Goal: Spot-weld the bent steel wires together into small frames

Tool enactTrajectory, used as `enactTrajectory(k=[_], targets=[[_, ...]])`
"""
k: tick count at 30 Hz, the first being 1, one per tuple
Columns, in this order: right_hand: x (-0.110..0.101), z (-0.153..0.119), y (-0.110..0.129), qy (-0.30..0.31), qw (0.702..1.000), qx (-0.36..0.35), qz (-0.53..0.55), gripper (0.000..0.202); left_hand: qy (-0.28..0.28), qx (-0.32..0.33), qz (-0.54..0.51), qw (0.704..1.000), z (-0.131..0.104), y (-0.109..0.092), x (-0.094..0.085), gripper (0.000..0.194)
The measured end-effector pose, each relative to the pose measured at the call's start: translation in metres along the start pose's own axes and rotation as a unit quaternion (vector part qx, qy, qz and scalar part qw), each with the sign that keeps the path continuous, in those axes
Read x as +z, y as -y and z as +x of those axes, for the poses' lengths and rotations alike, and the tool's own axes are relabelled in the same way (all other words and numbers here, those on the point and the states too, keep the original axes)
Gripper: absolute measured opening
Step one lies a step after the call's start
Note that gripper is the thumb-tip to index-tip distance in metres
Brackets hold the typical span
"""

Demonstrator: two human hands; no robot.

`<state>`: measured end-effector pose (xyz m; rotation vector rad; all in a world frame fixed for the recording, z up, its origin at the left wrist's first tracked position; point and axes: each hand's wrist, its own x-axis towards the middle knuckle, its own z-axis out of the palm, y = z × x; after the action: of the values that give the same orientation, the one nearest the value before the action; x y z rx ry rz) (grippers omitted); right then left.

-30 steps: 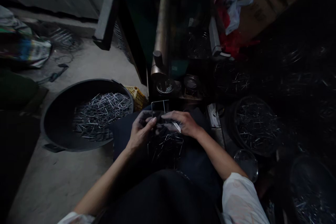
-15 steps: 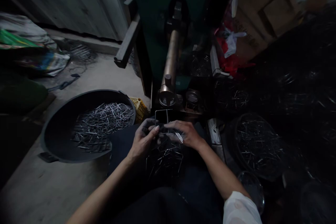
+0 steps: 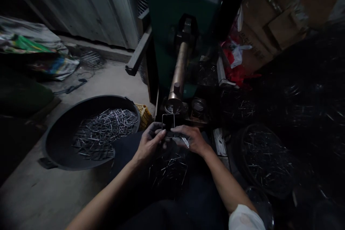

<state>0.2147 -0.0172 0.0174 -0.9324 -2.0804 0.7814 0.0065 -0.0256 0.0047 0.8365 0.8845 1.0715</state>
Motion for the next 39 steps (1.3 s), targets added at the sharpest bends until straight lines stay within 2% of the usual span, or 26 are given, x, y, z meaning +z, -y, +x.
enactTrajectory(k=[7,10,15,19,22,33,36,39], targets=[[0.002,0.000,0.000,-0.001,1.000,0.022,0.015,0.038,0.020,0.004,-0.005,1.000,0.007,0.009,-0.008,0.038],[0.004,0.003,-0.002,-0.017,0.999,0.036,0.009,0.035,0.029,-0.003,0.028,0.999,0.013,0.004,-0.010,0.037],[0.001,0.023,-0.013,-0.126,0.990,0.054,-0.040,0.019,0.027,0.018,0.039,0.999,0.044,-0.015,-0.008,0.039],[-0.006,0.038,-0.021,-0.124,0.988,0.083,-0.049,0.019,0.019,0.035,0.061,0.997,0.072,-0.022,-0.008,0.039],[-0.008,0.042,-0.023,-0.134,0.985,0.101,-0.026,0.019,0.007,0.038,0.062,0.997,0.082,-0.021,-0.010,0.040],[-0.003,0.048,-0.036,-0.157,0.980,0.117,-0.022,0.019,0.002,0.040,0.068,0.997,0.087,-0.025,-0.011,0.039],[-0.004,0.041,-0.039,-0.168,0.973,0.155,-0.001,0.019,-0.007,0.035,0.066,0.997,0.089,-0.025,-0.009,0.041],[-0.008,0.021,-0.038,-0.171,0.960,0.208,0.080,0.022,-0.003,0.042,0.059,0.997,0.087,-0.024,-0.005,0.042]])
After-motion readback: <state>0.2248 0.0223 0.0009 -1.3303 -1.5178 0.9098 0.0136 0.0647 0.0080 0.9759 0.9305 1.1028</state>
